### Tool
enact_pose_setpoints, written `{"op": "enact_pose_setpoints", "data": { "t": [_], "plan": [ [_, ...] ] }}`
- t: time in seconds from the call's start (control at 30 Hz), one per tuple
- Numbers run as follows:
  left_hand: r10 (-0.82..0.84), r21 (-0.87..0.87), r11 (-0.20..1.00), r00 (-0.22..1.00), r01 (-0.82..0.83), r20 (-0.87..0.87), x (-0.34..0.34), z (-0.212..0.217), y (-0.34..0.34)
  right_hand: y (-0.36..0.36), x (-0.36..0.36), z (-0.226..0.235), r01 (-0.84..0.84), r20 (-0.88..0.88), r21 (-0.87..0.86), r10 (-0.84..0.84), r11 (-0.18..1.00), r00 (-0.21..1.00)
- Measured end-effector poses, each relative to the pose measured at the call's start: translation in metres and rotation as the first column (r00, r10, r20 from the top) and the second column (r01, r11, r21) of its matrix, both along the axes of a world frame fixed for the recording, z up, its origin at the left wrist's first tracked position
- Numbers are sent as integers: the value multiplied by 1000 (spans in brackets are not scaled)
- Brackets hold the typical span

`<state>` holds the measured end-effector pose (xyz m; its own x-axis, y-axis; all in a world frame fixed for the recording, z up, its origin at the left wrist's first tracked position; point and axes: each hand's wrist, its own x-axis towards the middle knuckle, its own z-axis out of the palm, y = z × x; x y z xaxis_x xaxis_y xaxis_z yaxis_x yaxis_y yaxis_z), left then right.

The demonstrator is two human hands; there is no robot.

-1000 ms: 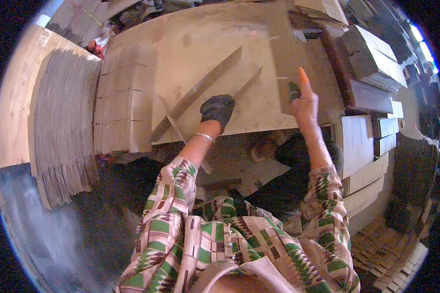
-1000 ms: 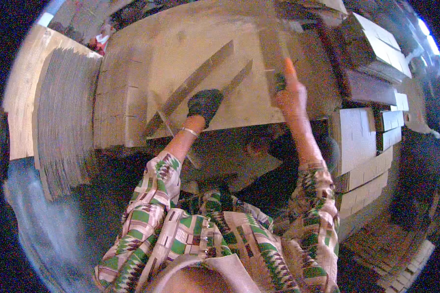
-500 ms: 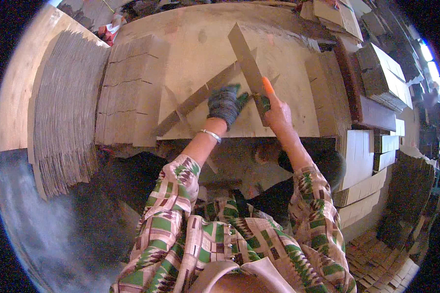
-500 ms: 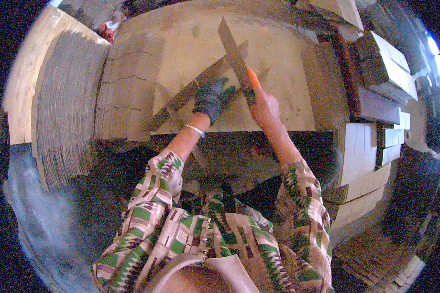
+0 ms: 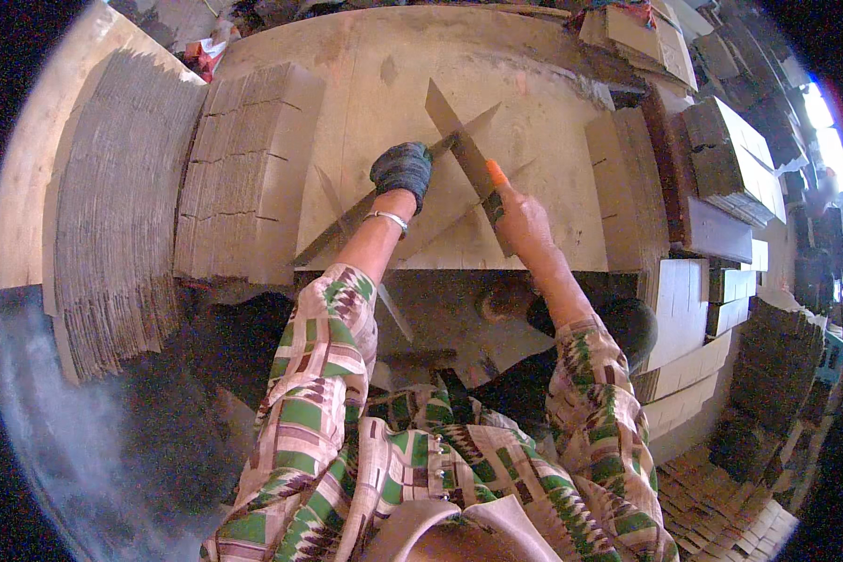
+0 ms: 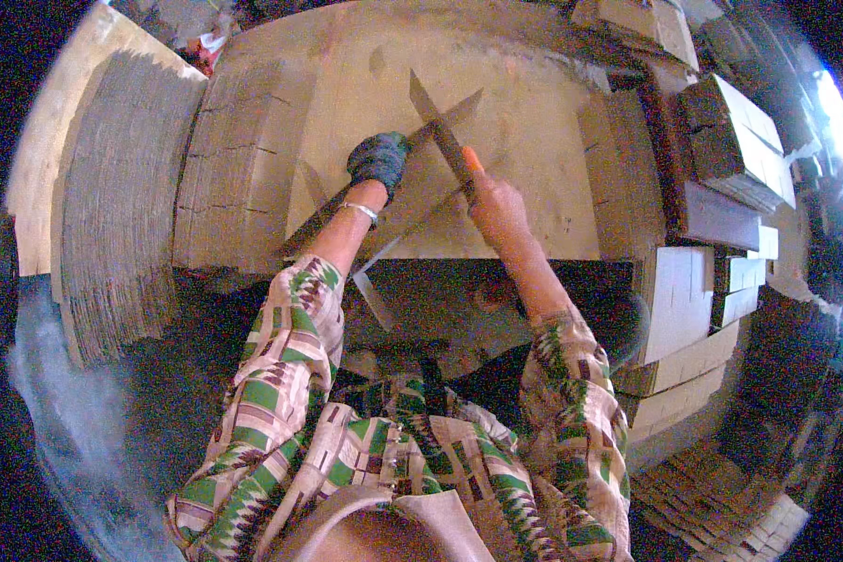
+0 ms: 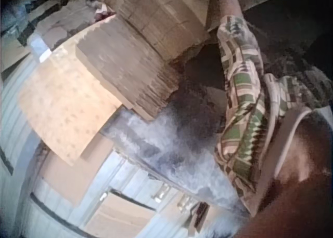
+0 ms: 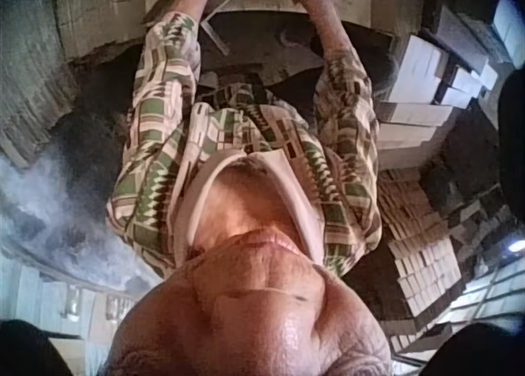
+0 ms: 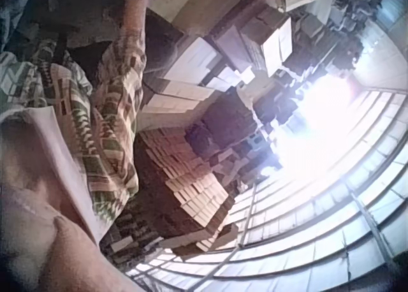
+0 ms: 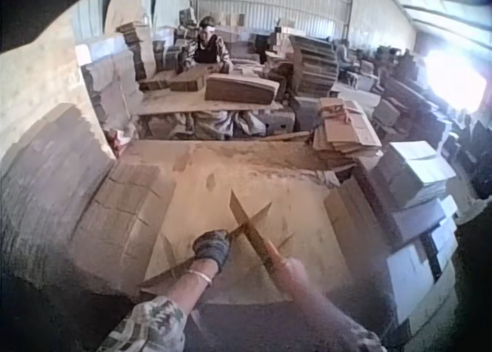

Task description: The person sits on the floor and uses a knife to cut large sheets of cardboard into smaller rectangular pieces. They repeatedly pick up sheets, cut them, and stack the resulting pieces on the table.

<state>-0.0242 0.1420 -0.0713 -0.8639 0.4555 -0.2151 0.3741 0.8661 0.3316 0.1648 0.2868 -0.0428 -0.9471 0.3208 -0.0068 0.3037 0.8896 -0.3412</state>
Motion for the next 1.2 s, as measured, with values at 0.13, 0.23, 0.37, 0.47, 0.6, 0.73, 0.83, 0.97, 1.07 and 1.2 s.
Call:
{"op": "enact_pose_setpoints", "data": {
  "t": [0.13, 0.23, 0.37, 0.47, 0.6, 0.73, 0.83, 0.97, 1.07, 1.2],
  "plan": [
    [-56, 2, 998, 998, 56, -17, 1, 1, 5, 3, 1, -7, 9, 182, 4, -10, 1000, 983],
    [-38, 111, 993, 999, 34, 31, 2, -2, -11, 5, 14, 20, 33, 90, -131, -22, 991, 996],
    [-54, 183, 978, 969, 101, -243, 26, 9, -31, 83, 51, 16, 349, -320, 431, -221, 832, 921],
    [-120, 212, 955, 923, 207, -365, 44, 14, -39, 176, 107, -14, 463, -90, 691, -569, 556, 817],
    [-117, 221, 958, 955, 181, -273, 58, 20, -59, 215, 128, 16, 642, -57, 386, -677, 663, 733],
    [-136, 248, 947, 954, 204, -266, 73, 22, -82, 181, 103, 55, 692, -324, 100, -634, 715, 702],
    [-185, 230, 936, 926, 268, -328, 90, -2, -98, 106, 78, 68, 479, -485, -80, -454, 874, 748],
    [-293, 109, 937, 918, 331, -266, 98, -11, -105, 17, 48, 60, 257, -452, -214, -329, 942, 829],
    [-342, 47, 928, 898, 368, -276, 103, -18, -106, 8, 41, 46, 281, -322, -49, -281, 959, 904],
    [-367, 26, 922, 893, 387, -259, 102, -19, -100, 57, 46, 55, 445, -334, 120, -386, 887, 860]
  ]
}}
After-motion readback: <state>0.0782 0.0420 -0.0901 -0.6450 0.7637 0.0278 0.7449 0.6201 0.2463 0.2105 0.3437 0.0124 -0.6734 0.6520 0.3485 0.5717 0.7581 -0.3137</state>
